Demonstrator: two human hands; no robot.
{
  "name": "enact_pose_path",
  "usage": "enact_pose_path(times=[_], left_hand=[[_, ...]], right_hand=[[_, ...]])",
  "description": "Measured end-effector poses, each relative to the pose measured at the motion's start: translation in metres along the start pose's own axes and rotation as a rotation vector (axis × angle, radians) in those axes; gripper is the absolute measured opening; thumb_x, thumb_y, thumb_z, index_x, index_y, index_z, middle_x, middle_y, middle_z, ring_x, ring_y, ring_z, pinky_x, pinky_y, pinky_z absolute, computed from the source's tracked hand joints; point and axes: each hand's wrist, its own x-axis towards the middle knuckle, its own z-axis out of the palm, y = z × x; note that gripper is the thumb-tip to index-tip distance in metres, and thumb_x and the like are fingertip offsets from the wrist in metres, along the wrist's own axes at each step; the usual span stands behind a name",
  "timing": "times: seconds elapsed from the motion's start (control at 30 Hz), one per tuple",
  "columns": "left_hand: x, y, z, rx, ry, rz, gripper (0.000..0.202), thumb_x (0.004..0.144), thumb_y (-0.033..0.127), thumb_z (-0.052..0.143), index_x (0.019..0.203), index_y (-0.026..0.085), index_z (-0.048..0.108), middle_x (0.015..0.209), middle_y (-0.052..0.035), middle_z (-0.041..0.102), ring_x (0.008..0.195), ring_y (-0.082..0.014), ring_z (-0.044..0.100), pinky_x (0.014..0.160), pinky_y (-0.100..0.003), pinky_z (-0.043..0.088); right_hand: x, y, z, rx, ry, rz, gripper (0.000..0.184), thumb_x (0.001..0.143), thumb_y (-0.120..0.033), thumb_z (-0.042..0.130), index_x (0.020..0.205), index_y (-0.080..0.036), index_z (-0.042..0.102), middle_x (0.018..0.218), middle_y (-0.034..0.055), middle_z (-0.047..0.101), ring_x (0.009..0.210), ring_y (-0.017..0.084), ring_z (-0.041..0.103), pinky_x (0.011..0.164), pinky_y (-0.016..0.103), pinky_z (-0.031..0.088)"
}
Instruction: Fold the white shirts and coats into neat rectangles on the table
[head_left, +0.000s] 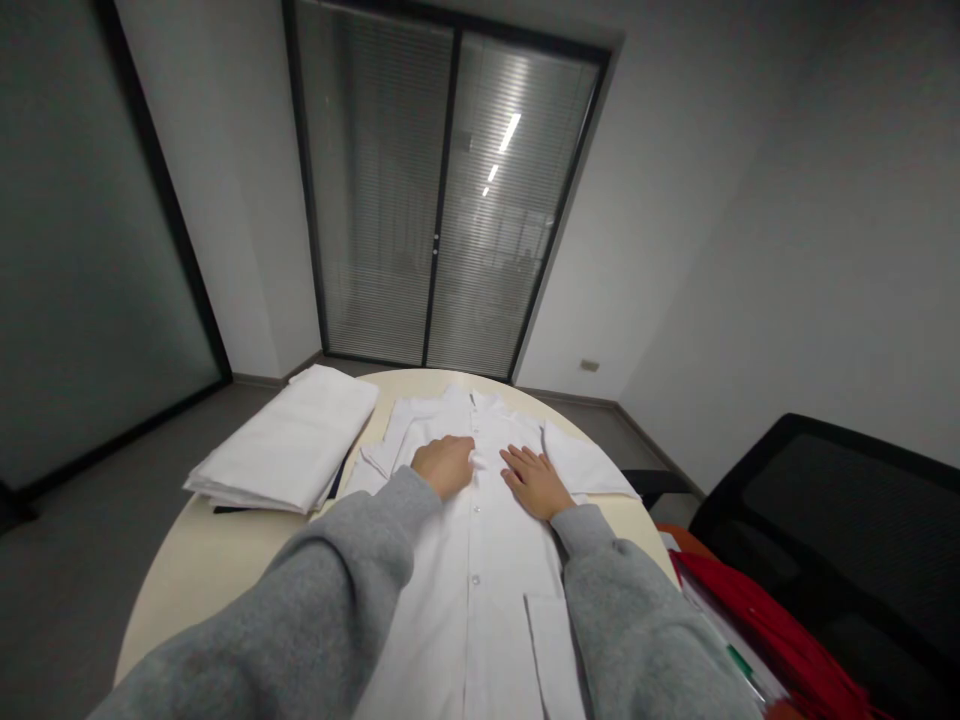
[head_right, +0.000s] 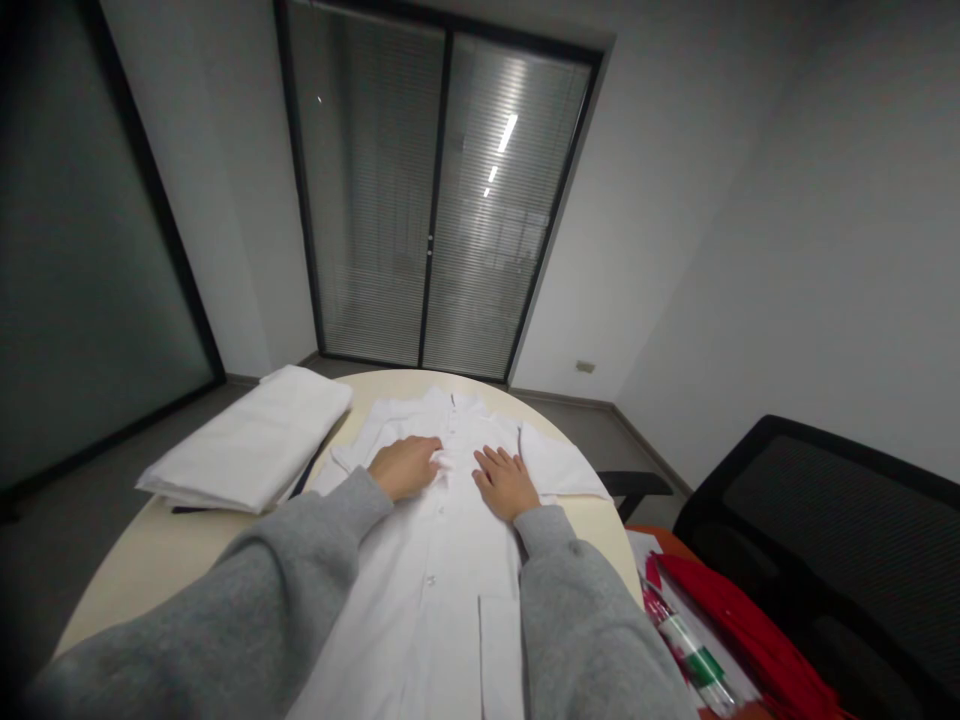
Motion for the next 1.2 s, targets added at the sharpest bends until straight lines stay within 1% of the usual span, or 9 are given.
enact_pose_path(times=[0.1,0.2,0.27,0.4,0.53,0.67,0.8,1.03,1.2], left_hand=[[0.007,-0.020,-0.051,-0.215,0.256,0.019,0.023,0.094,0.025,0.052,0.109,0.025,0.071,0.119,-0.0102,0.073,0.110,-0.0316,0.069,0.095,-0.047,0.054],[0.009,-0.051,-0.104,-0.798,0.617,-0.027,0.015,0.094,0.025,0.054,0.103,0.021,0.065,0.097,-0.0041,0.071,0.076,-0.0189,0.070,0.077,-0.039,0.061],[0.008,-0.075,-0.132,-1.137,0.838,-0.064,0.012,0.093,0.016,0.052,0.102,0.019,0.059,0.088,0.0008,0.064,0.068,-0.0120,0.065,0.073,-0.034,0.061],[0.003,-0.115,-0.163,-1.417,1.276,-0.088,0.026,0.088,-0.006,0.039,0.095,0.017,0.047,0.082,0.0054,0.057,0.073,-0.0069,0.062,0.083,-0.032,0.059],[-0.003,-0.127,-0.174,-1.515,1.514,-0.132,0.035,0.086,-0.012,0.030,0.098,0.020,0.041,0.085,0.0056,0.053,0.072,-0.0076,0.059,0.080,-0.030,0.057],[-0.008,-0.123,-0.180,-1.509,1.642,-0.038,0.032,0.090,-0.007,0.031,0.103,0.021,0.041,0.087,0.0044,0.052,0.074,-0.0091,0.057,0.072,-0.022,0.052],[-0.010,-0.125,-0.182,-1.513,1.639,0.015,0.034,0.089,-0.007,0.029,0.105,0.021,0.040,0.089,0.0037,0.052,0.073,-0.0089,0.056,0.065,-0.020,0.048],[-0.008,-0.126,-0.184,-1.455,1.648,-0.024,0.027,0.092,0.000,0.025,0.103,0.021,0.038,0.089,0.0028,0.050,0.075,-0.0084,0.056,0.067,-0.019,0.048],[-0.005,-0.121,-0.182,-1.406,1.677,0.038,0.017,0.097,0.010,0.027,0.101,0.022,0.038,0.090,0.0020,0.050,0.081,-0.0096,0.057,0.073,-0.020,0.050]], right_hand=[[0.000,0.001,0.001,0.005,0.009,0.002,0.056,0.106,-0.045,0.036,0.158,-0.026,0.044,0.167,0.0041,0.035,0.156,0.029,0.027,0.126,0.052,0.017],[0.001,0.001,0.003,0.014,0.015,0.003,0.056,0.106,-0.046,0.036,0.158,-0.025,0.044,0.167,0.0042,0.036,0.156,0.028,0.027,0.126,0.051,0.016],[0.001,0.002,0.004,0.021,0.017,0.004,0.056,0.106,-0.046,0.037,0.158,-0.025,0.044,0.167,0.0042,0.036,0.156,0.028,0.027,0.126,0.050,0.016],[0.001,0.003,0.005,0.033,0.028,0.004,0.056,0.106,-0.046,0.038,0.157,-0.026,0.045,0.167,0.0037,0.037,0.156,0.028,0.027,0.126,0.050,0.015],[0.002,0.005,0.006,0.038,0.035,0.000,0.056,0.105,-0.046,0.038,0.157,-0.026,0.046,0.166,0.0038,0.037,0.155,0.029,0.029,0.126,0.051,0.016],[0.003,0.008,0.008,0.039,0.040,-0.007,0.056,0.105,-0.046,0.038,0.156,-0.026,0.047,0.166,0.0041,0.038,0.155,0.029,0.029,0.126,0.053,0.018],[0.005,0.011,0.011,0.040,0.048,-0.014,0.056,0.105,-0.046,0.039,0.156,-0.026,0.048,0.165,0.0040,0.039,0.155,0.030,0.030,0.125,0.054,0.019],[0.005,0.014,0.013,0.047,0.062,-0.024,0.054,0.105,-0.045,0.039,0.155,-0.027,0.048,0.164,0.0042,0.041,0.154,0.030,0.031,0.125,0.055,0.021],[0.006,0.015,0.015,0.048,0.069,-0.026,0.055,0.105,-0.046,0.040,0.155,-0.026,0.049,0.164,0.0045,0.041,0.154,0.030,0.031,0.125,0.055,0.021]])
